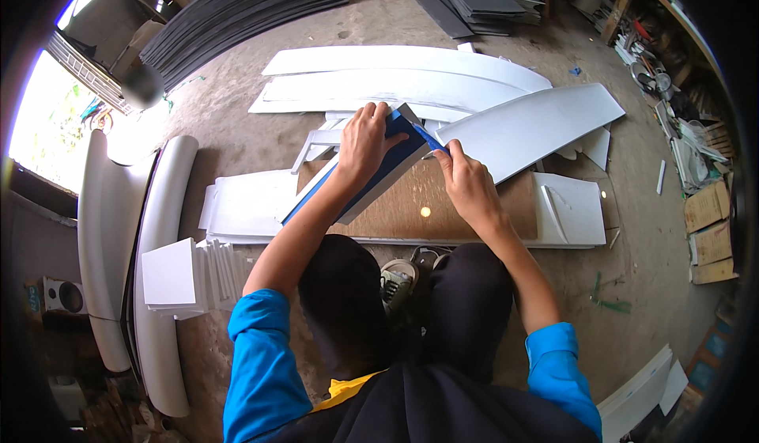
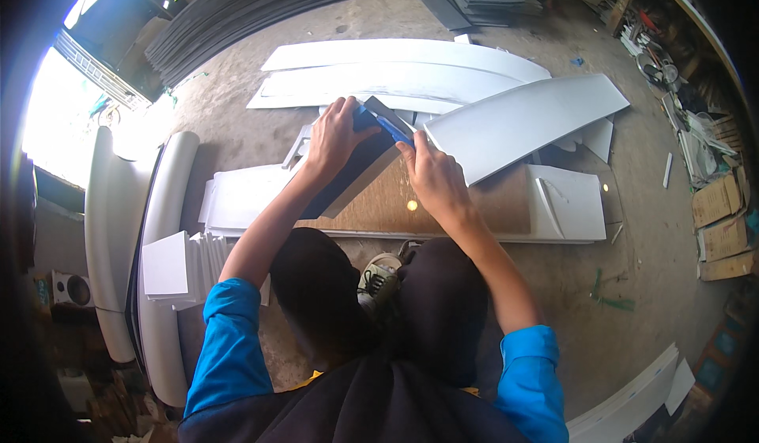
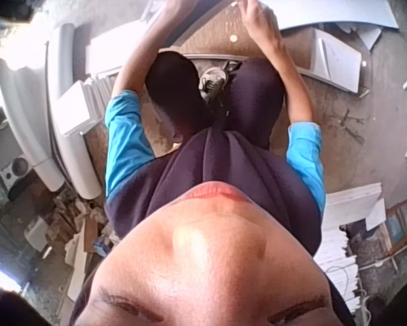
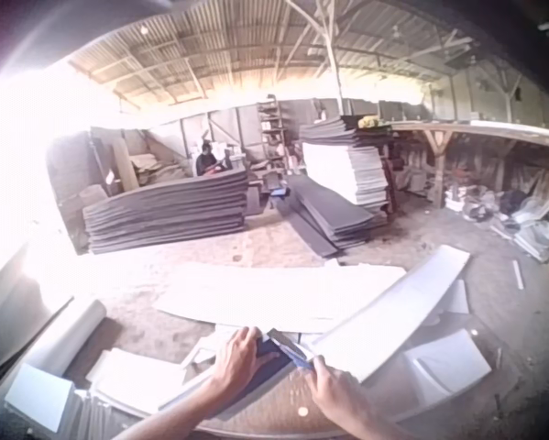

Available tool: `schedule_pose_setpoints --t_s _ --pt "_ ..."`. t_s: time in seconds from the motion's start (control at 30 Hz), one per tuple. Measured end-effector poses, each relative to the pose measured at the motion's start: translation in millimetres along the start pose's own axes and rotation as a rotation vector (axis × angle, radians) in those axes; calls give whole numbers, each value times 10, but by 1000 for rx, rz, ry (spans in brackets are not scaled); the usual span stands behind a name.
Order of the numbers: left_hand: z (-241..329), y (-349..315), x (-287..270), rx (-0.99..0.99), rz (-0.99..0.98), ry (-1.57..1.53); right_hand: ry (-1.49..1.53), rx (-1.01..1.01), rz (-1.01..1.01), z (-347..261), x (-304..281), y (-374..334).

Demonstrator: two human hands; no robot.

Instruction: The person sits on the floor and uses a utility knife to cut a blue textured sheet and a white sheet. They use a larger white sheet as a straight edge guide to ensure straight cuts, repeatedly scoring and snapping the material.

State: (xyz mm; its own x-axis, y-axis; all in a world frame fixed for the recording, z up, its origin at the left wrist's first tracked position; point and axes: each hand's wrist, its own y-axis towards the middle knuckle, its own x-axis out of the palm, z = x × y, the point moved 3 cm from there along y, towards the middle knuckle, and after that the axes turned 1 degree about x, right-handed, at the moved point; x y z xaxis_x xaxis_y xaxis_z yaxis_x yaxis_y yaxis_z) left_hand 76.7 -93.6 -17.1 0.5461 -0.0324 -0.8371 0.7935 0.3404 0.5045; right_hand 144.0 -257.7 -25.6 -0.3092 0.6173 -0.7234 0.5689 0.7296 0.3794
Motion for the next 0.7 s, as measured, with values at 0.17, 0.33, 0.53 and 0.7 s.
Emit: schedule_pose_setpoints --t_s 0.17,0.33,0.53,0.7 --pt "-7 5 28 5 23 9 -57 -20 27 29 79 7" --pt "-11 -1 22 -7 14 -14 -53 -27 33 52 106 9" --pt "-9 -3 2 3 13 -8 -143 -52 41 27 111 12" --pt "-8 -22 57 15 -17 23 -103 69 -51 -54 137 29"
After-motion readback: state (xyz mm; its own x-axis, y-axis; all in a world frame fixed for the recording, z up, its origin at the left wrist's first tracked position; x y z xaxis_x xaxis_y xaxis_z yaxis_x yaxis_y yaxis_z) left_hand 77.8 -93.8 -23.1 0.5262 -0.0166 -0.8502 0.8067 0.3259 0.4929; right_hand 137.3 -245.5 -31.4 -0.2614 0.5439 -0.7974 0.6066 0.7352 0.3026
